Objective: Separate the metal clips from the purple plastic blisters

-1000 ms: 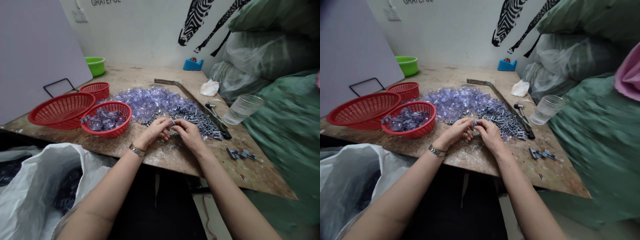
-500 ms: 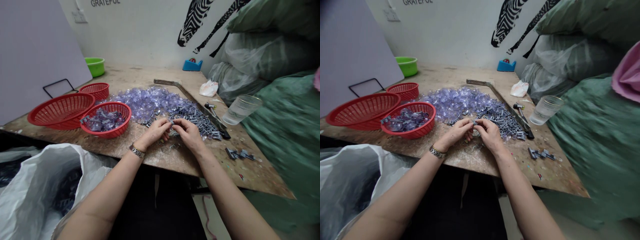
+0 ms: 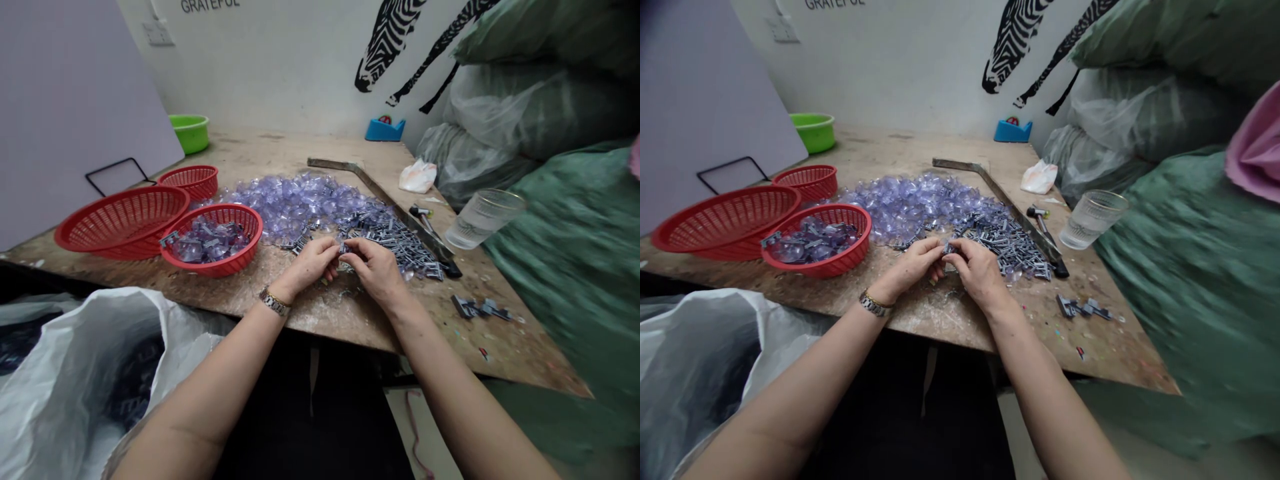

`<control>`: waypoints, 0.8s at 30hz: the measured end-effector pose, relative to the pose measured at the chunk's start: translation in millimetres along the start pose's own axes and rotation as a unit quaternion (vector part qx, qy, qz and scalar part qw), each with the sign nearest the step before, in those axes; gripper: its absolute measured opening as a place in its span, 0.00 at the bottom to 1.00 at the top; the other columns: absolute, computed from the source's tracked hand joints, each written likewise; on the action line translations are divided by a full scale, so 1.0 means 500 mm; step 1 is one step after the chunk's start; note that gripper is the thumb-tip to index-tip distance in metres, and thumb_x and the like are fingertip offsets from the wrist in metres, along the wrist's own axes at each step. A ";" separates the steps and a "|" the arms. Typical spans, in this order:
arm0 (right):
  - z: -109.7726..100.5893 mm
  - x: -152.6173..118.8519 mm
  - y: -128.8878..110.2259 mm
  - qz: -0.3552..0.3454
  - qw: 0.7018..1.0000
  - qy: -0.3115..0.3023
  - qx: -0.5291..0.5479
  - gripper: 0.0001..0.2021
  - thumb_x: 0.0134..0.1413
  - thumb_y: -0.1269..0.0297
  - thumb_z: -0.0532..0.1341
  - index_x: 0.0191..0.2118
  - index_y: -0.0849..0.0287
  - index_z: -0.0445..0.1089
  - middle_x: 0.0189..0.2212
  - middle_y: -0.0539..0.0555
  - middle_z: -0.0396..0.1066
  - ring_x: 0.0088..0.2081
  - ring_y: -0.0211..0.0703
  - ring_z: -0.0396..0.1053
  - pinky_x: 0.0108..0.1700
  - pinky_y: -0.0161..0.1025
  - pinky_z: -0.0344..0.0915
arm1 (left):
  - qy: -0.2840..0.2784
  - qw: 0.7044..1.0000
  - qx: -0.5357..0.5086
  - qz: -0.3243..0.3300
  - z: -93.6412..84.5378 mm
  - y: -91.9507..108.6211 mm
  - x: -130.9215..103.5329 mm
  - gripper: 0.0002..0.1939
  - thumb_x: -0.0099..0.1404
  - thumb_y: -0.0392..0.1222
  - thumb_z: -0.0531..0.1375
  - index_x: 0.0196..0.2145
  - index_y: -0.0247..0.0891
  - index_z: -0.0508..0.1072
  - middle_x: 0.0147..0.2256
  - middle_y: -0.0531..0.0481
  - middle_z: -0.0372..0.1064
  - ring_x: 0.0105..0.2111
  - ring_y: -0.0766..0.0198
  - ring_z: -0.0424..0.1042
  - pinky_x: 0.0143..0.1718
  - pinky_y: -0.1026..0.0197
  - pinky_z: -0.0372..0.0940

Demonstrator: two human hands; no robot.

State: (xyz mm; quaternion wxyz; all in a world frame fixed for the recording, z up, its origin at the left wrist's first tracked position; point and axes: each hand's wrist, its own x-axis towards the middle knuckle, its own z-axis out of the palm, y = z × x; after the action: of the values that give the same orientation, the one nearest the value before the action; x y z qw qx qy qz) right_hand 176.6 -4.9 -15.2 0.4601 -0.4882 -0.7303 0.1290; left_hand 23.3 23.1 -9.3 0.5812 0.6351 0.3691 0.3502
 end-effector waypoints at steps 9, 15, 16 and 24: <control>-0.004 -0.002 -0.010 0.057 0.995 -0.005 0.078 0.05 0.52 0.63 0.58 0.33 0.56 0.70 0.29 0.50 0.74 0.32 0.42 0.70 0.38 0.39 0.65 | -0.052 0.996 -0.078 0.008 -0.003 0.006 -0.008 0.12 0.67 0.43 0.56 0.27 0.34 0.63 0.19 0.56 0.64 0.15 0.75 0.64 0.17 0.73 0.59; -0.002 -0.007 -0.013 0.083 0.991 -0.004 0.107 0.04 0.50 0.63 0.59 0.29 0.56 0.67 0.24 0.47 0.68 0.29 0.38 0.65 0.34 0.36 0.61 | -0.063 0.997 -0.053 0.013 -0.006 0.003 -0.007 0.13 0.66 0.44 0.56 0.27 0.35 0.62 0.19 0.56 0.63 0.16 0.75 0.64 0.17 0.73 0.59; -0.002 -0.007 -0.015 0.083 0.991 -0.002 0.103 0.04 0.50 0.63 0.59 0.29 0.56 0.67 0.24 0.47 0.67 0.28 0.38 0.64 0.34 0.36 0.60 | -0.065 0.997 -0.040 0.018 -0.007 0.002 -0.006 0.13 0.67 0.44 0.55 0.27 0.35 0.63 0.19 0.56 0.63 0.16 0.75 0.64 0.17 0.72 0.59; -0.003 -0.008 -0.015 0.098 0.988 0.002 0.123 0.06 0.52 0.62 0.57 0.26 0.56 0.64 0.22 0.46 0.63 0.26 0.37 0.61 0.32 0.36 0.59 | -0.086 0.996 0.003 0.034 -0.007 0.001 -0.007 0.13 0.65 0.45 0.55 0.25 0.35 0.62 0.19 0.57 0.62 0.16 0.75 0.63 0.17 0.73 0.58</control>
State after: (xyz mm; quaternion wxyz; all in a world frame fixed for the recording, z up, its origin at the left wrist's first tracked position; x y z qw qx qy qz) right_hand 173.8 -12.3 -11.7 0.5027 -0.4976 -0.6569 0.2613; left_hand 18.9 21.7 -8.5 0.5967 0.6766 0.2971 0.3128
